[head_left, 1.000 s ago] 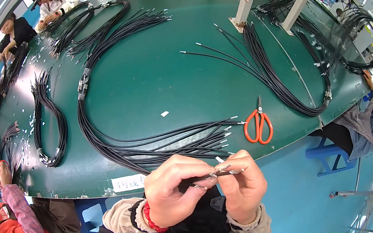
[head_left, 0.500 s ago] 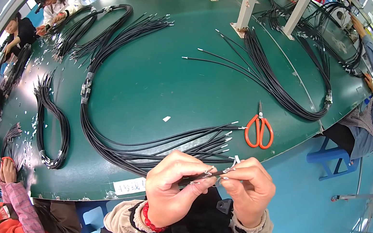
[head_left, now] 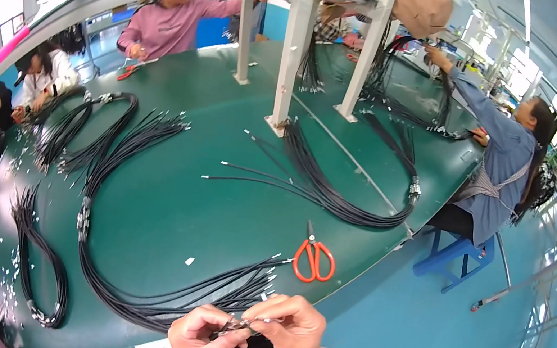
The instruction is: The person picks up a bundle of cables, wraps a white adhesive strip around the ends, and then repeats the process with a single cable.
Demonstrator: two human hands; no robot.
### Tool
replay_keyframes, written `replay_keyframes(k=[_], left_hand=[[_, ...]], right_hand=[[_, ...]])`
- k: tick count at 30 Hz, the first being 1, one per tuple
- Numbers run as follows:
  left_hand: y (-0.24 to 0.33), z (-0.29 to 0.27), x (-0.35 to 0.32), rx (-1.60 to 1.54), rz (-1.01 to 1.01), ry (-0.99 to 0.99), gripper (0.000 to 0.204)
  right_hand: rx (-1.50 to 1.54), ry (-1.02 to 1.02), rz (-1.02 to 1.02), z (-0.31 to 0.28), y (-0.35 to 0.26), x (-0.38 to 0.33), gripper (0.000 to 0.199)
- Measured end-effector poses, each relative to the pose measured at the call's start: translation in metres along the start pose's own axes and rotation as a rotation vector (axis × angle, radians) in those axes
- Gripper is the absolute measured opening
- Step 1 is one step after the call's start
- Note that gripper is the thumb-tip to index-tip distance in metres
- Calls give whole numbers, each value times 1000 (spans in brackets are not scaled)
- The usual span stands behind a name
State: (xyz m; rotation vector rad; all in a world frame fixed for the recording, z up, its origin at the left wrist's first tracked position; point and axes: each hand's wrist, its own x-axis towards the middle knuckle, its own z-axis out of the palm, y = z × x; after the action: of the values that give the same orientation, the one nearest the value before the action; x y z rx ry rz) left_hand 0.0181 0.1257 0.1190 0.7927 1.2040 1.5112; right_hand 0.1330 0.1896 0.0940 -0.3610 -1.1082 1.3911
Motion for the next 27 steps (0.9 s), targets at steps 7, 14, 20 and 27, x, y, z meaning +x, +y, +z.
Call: replay_keyframes(k=[7,14,20,27], left_hand=[[-12,-2,9,220,312,20,18],[-12,-4,0,86,246,29,18],[-6,-3,-6,14,108,44,17],[1,7,-5,86,167,17,15]], right_hand=[[-10,-123,-74,-9,8,4,12],[74,-127,38,-1,7,-2,12],[137,-110,85,4,2,-6,12],[78,-98,94,-4,-4,-8,11]])
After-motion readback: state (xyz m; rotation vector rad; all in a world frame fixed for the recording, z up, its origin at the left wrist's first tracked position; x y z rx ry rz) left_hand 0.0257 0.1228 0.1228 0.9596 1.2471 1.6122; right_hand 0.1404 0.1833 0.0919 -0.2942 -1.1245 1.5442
